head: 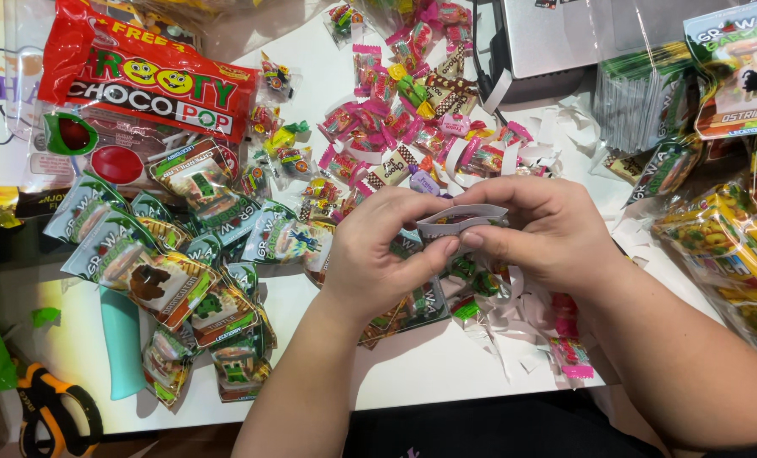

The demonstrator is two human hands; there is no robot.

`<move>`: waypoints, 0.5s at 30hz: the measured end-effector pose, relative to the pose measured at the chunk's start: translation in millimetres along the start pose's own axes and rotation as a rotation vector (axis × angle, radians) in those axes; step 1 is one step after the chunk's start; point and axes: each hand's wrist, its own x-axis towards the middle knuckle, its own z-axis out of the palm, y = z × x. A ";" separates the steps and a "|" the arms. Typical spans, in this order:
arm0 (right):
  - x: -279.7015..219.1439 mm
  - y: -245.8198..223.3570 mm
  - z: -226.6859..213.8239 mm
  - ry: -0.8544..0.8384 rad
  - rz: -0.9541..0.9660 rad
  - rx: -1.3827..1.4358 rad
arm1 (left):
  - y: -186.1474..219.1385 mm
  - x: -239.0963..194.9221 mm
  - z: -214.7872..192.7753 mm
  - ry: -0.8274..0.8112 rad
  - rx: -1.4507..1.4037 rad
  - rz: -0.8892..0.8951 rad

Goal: The person repeatedly picks up small wrapped candies and places them into a small paper pouch. The person then folds the pouch closed and sets it aside. The person repeats this process with multiple candies and pouches.

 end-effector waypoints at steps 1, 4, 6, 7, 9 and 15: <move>0.0 0.3 -0.5 -0.001 0.001 -0.001 | 0.3 -0.1 -0.4 0.001 -0.001 -0.001; 0.5 1.8 -3.4 -0.023 0.028 0.026 | 0.3 -0.5 -1.1 -0.009 0.008 -0.010; 1.8 3.8 -7.2 -0.017 -0.088 -0.228 | -1.1 -0.9 -1.1 -0.006 0.008 0.035; 2.4 2.9 -7.3 -0.018 -0.087 -0.228 | -1.3 -0.8 -1.4 -0.006 0.008 0.034; 3.8 1.0 -7.6 -0.033 -0.105 -0.278 | -1.7 -0.3 -2.2 -0.012 0.003 0.057; 4.9 -2.8 -6.6 -0.071 -0.124 -0.296 | -1.5 -0.9 -2.1 -0.009 -0.033 0.055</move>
